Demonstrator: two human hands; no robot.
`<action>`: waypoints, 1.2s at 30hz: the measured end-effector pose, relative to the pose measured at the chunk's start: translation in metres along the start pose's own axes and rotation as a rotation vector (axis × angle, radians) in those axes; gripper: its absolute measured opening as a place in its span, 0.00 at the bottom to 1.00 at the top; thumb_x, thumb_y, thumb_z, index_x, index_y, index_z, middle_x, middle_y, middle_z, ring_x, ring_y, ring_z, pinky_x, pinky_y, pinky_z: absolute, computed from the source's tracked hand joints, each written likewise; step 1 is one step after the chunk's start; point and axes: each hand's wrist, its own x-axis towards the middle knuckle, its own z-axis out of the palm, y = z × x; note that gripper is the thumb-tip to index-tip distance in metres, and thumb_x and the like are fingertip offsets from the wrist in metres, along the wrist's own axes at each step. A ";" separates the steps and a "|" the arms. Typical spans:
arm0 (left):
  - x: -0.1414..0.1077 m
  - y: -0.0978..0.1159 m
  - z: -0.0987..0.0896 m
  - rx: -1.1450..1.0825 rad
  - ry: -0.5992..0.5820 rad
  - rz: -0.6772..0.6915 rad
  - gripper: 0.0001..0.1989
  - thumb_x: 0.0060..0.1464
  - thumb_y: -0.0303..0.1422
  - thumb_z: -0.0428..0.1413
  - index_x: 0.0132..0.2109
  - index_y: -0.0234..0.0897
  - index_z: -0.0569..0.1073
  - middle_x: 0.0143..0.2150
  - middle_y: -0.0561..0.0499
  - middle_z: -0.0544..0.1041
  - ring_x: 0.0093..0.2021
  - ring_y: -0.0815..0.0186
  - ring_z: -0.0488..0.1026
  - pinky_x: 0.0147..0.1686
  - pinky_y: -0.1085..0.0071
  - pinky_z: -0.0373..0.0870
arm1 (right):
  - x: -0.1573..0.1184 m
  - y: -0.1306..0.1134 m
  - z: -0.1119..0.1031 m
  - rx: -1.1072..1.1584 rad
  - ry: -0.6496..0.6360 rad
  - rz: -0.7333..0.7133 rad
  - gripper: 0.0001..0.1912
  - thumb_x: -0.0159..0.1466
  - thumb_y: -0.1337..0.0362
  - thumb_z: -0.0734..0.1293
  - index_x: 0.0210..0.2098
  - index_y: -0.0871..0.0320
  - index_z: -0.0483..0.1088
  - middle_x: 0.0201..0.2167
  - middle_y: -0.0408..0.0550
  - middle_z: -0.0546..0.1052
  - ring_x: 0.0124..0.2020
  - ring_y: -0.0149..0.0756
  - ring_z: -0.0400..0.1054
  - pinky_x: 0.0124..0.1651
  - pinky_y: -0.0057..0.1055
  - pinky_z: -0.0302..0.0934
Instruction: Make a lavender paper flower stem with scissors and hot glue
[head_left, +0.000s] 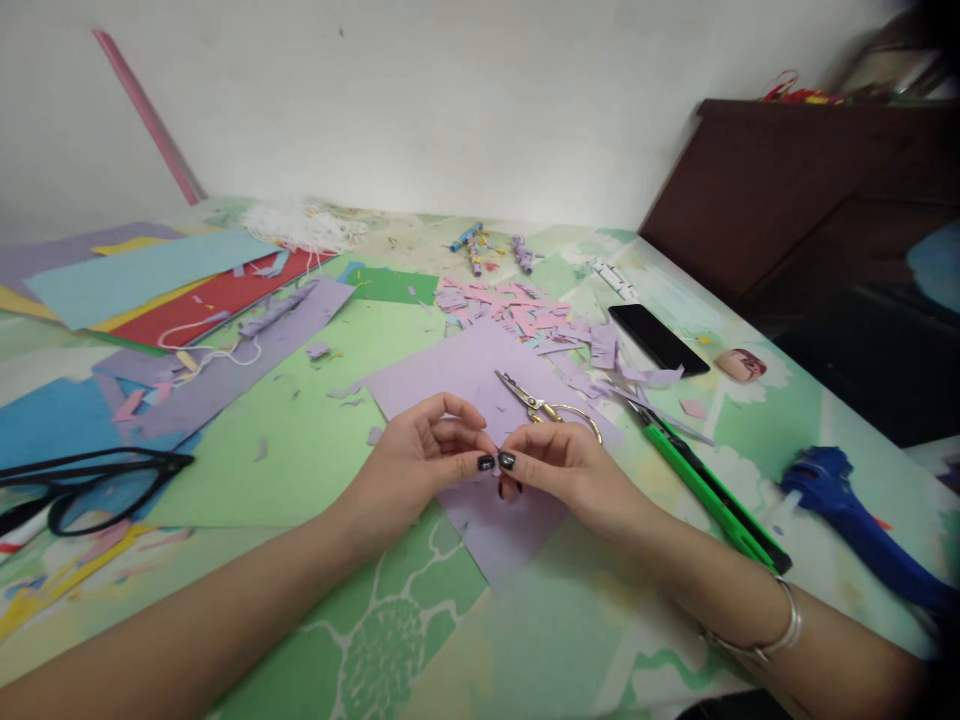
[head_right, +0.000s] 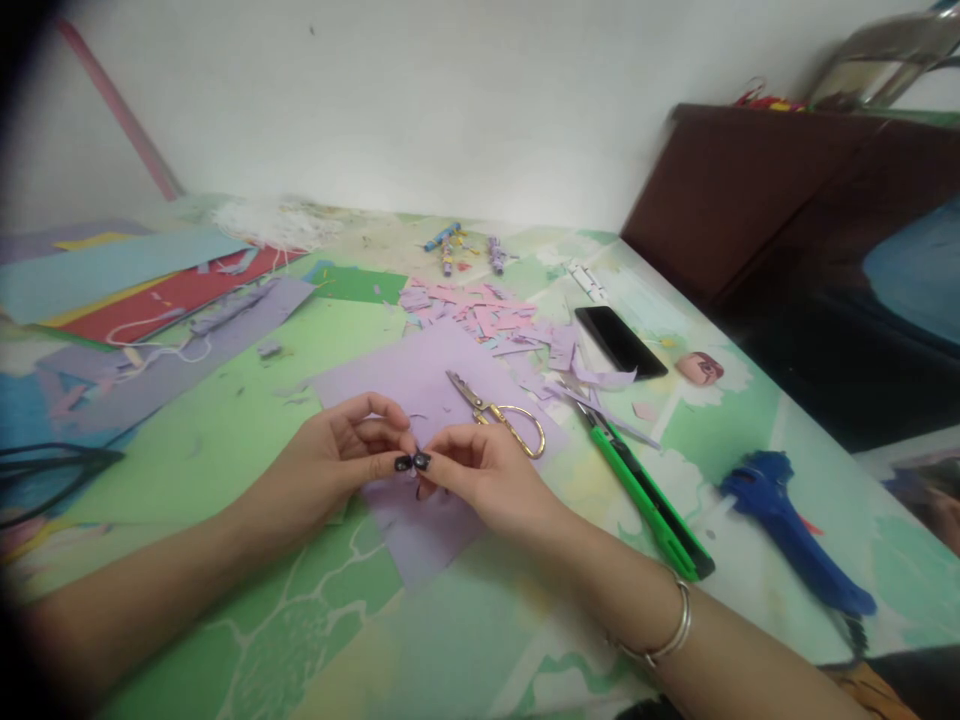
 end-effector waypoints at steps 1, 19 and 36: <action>0.000 0.001 0.001 0.023 0.022 0.006 0.11 0.45 0.28 0.61 0.36 0.37 0.67 0.30 0.52 0.76 0.32 0.67 0.74 0.37 0.69 0.69 | 0.000 0.000 0.001 -0.026 0.027 -0.008 0.10 0.58 0.59 0.66 0.27 0.61 0.70 0.21 0.44 0.73 0.25 0.28 0.65 0.31 0.26 0.58; -0.004 0.000 0.007 0.057 0.040 -0.017 0.12 0.45 0.29 0.62 0.37 0.37 0.68 0.35 0.48 0.81 0.40 0.61 0.77 0.41 0.66 0.71 | -0.004 0.006 0.007 -0.376 0.303 -0.229 0.07 0.56 0.68 0.65 0.29 0.58 0.76 0.26 0.44 0.78 0.28 0.31 0.68 0.29 0.26 0.60; -0.002 -0.002 0.002 -0.078 0.071 -0.083 0.11 0.47 0.27 0.60 0.39 0.35 0.68 0.33 0.48 0.81 0.31 0.67 0.77 0.35 0.74 0.72 | 0.000 0.004 0.003 -0.294 0.237 -0.190 0.05 0.54 0.68 0.66 0.26 0.60 0.75 0.23 0.44 0.76 0.25 0.28 0.64 0.27 0.24 0.58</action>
